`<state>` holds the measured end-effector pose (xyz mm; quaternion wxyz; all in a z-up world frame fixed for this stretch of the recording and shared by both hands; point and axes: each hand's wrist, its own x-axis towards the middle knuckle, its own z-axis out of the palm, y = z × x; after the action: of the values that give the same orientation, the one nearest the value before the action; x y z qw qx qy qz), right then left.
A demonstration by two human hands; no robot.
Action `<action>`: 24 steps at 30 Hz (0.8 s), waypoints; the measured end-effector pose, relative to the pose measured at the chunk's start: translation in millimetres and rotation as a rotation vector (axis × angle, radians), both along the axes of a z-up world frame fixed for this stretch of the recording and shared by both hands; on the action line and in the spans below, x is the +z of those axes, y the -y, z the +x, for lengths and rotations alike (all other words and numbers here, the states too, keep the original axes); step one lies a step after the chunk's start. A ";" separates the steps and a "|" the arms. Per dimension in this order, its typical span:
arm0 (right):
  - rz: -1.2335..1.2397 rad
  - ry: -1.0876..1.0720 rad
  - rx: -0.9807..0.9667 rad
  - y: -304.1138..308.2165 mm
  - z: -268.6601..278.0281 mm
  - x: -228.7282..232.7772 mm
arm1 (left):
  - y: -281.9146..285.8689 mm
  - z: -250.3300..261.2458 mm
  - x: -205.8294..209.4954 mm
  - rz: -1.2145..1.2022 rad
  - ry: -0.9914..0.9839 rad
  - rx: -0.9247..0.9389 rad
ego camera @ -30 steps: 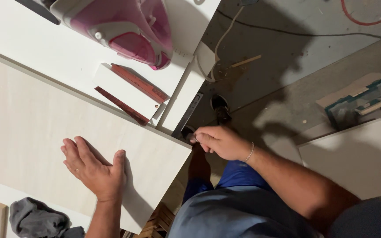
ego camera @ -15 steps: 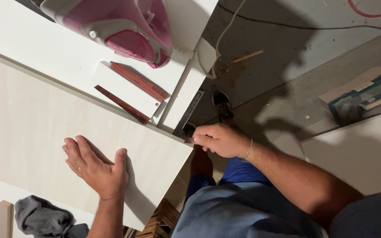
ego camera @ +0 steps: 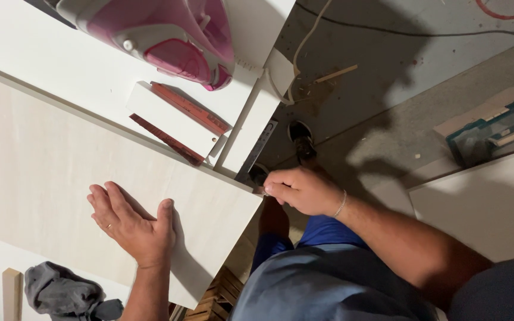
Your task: Trimming and sanding the edges of a wooden board
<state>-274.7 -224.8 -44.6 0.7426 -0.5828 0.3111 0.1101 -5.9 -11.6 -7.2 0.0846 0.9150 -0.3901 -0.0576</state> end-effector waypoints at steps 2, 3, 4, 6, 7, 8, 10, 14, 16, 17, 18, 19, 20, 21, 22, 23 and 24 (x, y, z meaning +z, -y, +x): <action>0.014 -0.011 0.006 -2.4 -4.7 -4.2 | 0.9 0.2 -0.1 -0.003 0.001 -0.002; 0.030 -0.022 0.012 -4.2 -7.5 -6.2 | 0.6 -0.3 0.3 -0.004 0.002 -0.003; 0.031 -0.022 0.013 -3.4 -5.0 -3.9 | -0.1 -0.2 -0.1 -0.003 0.002 -0.002; 0.064 -0.070 -0.005 -1.9 -0.2 0.7 | -1.0 0.1 -0.8 0.005 0.005 -0.002; 0.064 -0.069 -0.006 -2.6 -0.3 0.5 | -1.2 -0.1 -0.7 0.004 0.005 -0.003; 0.068 -0.066 -0.013 -3.2 -0.4 0.4 | -1.4 -0.3 -0.5 0.001 0.007 -0.005; 0.069 -0.063 -0.022 -2.9 -3.5 -0.8 | -0.5 0.4 -1.2 -0.003 0.009 -0.009; 0.225 -0.038 -0.142 -11.0 -16.3 -10.9 | -2.9 -0.1 -1.8 0.002 0.005 0.001; 0.315 -0.037 -0.291 -16.9 -15.9 -12.8 | -2.2 0.6 -2.5 -0.001 0.011 0.001; 0.322 -0.044 -0.347 -20.0 -13.5 -9.6 | -2.1 0.5 -1.9 -0.001 0.004 0.003; 0.330 -0.050 -0.403 -23.0 -11.2 -6.3 | -1.9 0.3 -1.3 -0.001 -0.003 0.006; 0.331 -0.050 -0.403 -27.2 -10.6 -3.3 | -2.1 0.5 -0.7 0.000 -0.003 0.006; 0.343 -0.042 -0.416 -31.3 -9.8 -0.3 | -2.2 0.7 0.1 0.007 -0.015 0.012; 0.352 -0.035 -0.430 -34.7 -9.2 2.6 | -1.5 0.8 -0.1 0.011 -0.027 0.018; 0.351 -0.035 -0.431 -34.5 -9.9 3.4 | -0.3 0.7 -0.4 0.009 -0.028 0.017; 0.359 -0.083 -0.463 -34.7 -10.7 4.6 | -0.2 0.0 0.0 0.002 -0.023 0.016; 0.367 -0.131 -0.496 -35.1 -11.3 5.7 | -0.3 -0.5 0.4 -0.005 -0.018 0.015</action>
<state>-286.1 -189.7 -38.9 0.8179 -0.3371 0.4659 0.0173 -6.4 -11.3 -6.7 0.0910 0.9172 -0.3826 -0.0643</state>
